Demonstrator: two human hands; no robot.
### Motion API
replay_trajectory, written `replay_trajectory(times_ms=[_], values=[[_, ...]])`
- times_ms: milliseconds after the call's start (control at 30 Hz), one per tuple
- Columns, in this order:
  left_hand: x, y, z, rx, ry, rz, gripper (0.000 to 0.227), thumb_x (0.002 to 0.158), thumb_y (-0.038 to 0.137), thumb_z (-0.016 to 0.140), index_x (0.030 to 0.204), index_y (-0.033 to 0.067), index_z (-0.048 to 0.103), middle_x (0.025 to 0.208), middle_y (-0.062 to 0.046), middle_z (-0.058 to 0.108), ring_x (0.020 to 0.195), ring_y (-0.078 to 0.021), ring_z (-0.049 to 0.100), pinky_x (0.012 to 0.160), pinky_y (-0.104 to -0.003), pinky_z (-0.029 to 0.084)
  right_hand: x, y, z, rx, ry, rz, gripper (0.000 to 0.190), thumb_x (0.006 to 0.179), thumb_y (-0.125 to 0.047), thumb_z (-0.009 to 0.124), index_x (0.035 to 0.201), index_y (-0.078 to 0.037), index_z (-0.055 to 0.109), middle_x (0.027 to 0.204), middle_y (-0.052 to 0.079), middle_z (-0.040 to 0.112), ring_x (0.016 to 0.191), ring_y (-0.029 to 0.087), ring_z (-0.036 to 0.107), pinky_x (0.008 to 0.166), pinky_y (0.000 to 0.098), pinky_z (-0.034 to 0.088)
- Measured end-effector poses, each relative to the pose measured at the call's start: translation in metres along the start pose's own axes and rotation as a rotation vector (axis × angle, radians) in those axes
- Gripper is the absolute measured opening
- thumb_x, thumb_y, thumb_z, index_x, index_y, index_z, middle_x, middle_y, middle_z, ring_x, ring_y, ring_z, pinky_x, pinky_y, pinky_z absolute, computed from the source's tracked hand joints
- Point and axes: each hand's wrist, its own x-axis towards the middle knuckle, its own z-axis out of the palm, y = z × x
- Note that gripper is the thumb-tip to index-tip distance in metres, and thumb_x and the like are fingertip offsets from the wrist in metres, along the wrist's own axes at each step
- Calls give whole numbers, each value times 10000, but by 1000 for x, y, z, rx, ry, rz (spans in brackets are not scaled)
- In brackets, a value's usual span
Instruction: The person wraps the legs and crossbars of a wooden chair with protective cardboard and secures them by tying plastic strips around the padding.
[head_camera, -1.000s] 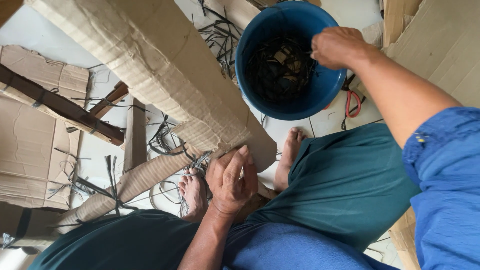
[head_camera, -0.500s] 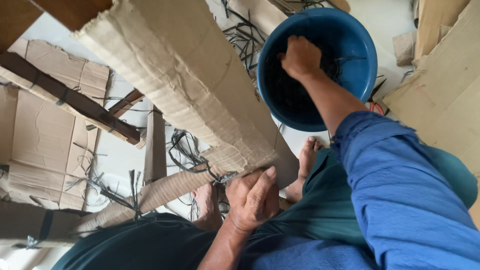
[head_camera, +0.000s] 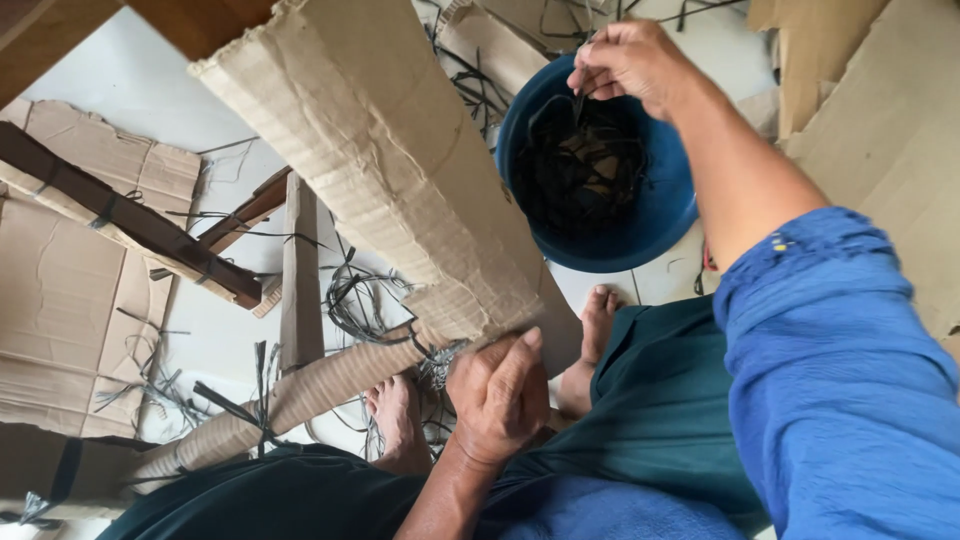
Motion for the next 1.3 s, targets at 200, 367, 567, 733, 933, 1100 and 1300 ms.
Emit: replay_trajectory(times_ms=[200,367,567,733,933,1100,1300], values=[[7,2,-1,-20,-2,28,340,980,-71,582,1309,15,571,1004,-146,698,823,-263,680,749,-377,573,-54,-37,-29,-23,-30,-91,135,1121,-199,521,1059,-112,602,1048,132,754,958,217,766,864,297,626],[4,3,0,6,-1,21,326,977,-66,617,1289,20,582,1078,-146,695,809,-276,659,710,-375,537,-78,-41,-36,-130,71,-141,122,1130,-179,534,1058,-107,603,1090,124,755,1029,213,761,841,296,623],[14,10,-5,32,4,23,260,1023,-40,552,1232,65,665,1068,-123,671,797,-250,632,705,-361,530,-96,-44,-44,64,29,-101,161,1180,-173,436,1067,-111,532,1024,155,737,914,235,772,733,260,638],[23,18,-7,76,4,11,215,1015,-23,606,1159,83,725,1053,-96,663,776,-235,611,674,-354,510,-116,-52,-57,256,31,-114,189,1210,-215,358,1103,-150,499,909,66,696,890,259,790,638,265,608],[30,29,-10,134,-14,-54,328,947,-10,619,1250,90,690,1033,-73,682,735,-228,589,648,-366,447,-145,-70,-54,233,206,-151,185,1182,-236,402,1089,-151,536,860,19,659,778,214,776,580,218,547],[38,47,-11,174,-103,-205,262,1034,94,581,1287,73,645,1044,-55,688,788,-213,686,677,-311,562,-148,-72,-52,332,294,-129,166,1133,-281,501,1017,-181,564,825,-5,671,753,191,773,575,246,557],[65,66,3,-266,-272,-536,549,993,176,585,1497,56,404,1260,-112,642,988,-234,697,728,-409,611,-158,-87,-35,316,196,-185,164,1135,-256,427,1076,-160,547,828,15,652,719,201,753,521,221,526]])
